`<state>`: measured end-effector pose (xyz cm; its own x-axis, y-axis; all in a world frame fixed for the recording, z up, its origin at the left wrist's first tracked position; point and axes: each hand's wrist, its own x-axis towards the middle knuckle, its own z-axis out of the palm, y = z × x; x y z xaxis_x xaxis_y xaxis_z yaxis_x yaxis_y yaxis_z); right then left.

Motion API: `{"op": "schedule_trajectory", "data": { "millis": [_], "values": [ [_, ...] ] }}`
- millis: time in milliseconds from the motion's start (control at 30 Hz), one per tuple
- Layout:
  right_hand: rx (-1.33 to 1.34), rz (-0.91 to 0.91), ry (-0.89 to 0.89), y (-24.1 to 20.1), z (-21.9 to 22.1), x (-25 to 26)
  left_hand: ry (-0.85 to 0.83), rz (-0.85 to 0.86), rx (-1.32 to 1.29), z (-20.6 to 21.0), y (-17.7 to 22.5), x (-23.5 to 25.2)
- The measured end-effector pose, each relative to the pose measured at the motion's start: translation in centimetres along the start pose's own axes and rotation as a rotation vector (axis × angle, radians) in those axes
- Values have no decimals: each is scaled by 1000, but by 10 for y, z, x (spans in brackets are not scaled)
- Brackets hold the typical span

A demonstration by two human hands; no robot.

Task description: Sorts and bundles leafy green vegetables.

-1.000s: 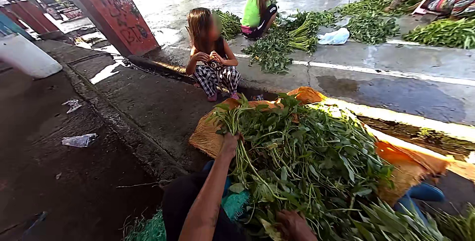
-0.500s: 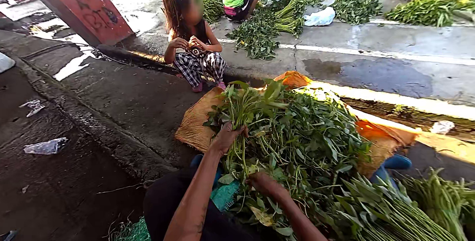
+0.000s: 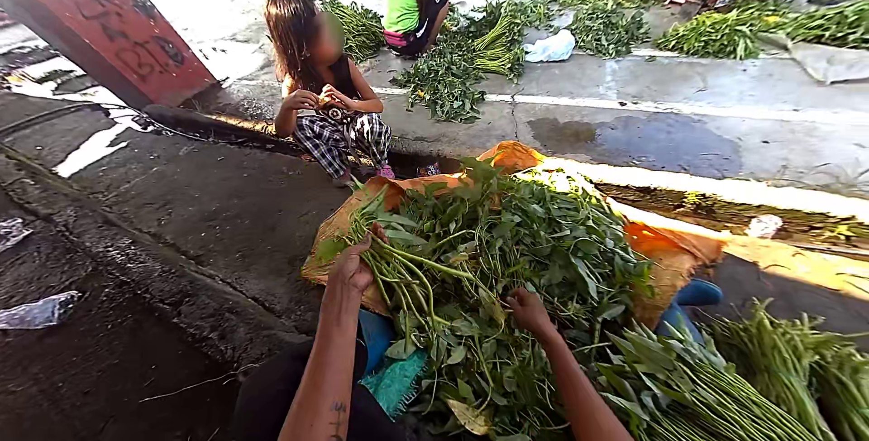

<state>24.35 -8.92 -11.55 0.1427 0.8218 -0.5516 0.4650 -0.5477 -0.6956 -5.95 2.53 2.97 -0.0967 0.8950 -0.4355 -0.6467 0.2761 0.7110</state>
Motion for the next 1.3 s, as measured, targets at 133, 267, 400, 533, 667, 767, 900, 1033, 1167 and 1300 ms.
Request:
{"op": "schedule_trajectory", "data": {
  "millis": [133, 267, 400, 533, 667, 767, 900, 1033, 1167, 1300],
  "values": [
    [-278, 207, 3, 23, 12, 34, -26, -99, -10, 7, -5, -4],
    [37, 0, 321, -7, -2, 5, -86, -123, 137, 5, -24, 2],
    [742, -263, 507, -47, -11, -52, -110, -188, 262, 7, -40, 3],
    [1013, -248, 239, -32, 35, -77, -219, -216, 373, 7, -47, -1],
    [997, -384, 8, -40, 69, -115, -265, -216, 448, 6, -45, -5],
    [817, -575, -19, -53, 77, -130, -246, -222, 468, 6, -41, -8],
    [446, -560, 60, -30, 90, -94, -232, -171, 483, 7, -41, -9],
    [301, -528, 122, -24, 94, -83, -222, -161, 503, 10, -45, -15],
    [251, -579, 141, -23, 99, -80, -284, -187, 591, 12, -61, -18],
    [138, -585, 60, -30, 101, -85, -400, -236, 688, 14, -82, -23]
  ]
}}
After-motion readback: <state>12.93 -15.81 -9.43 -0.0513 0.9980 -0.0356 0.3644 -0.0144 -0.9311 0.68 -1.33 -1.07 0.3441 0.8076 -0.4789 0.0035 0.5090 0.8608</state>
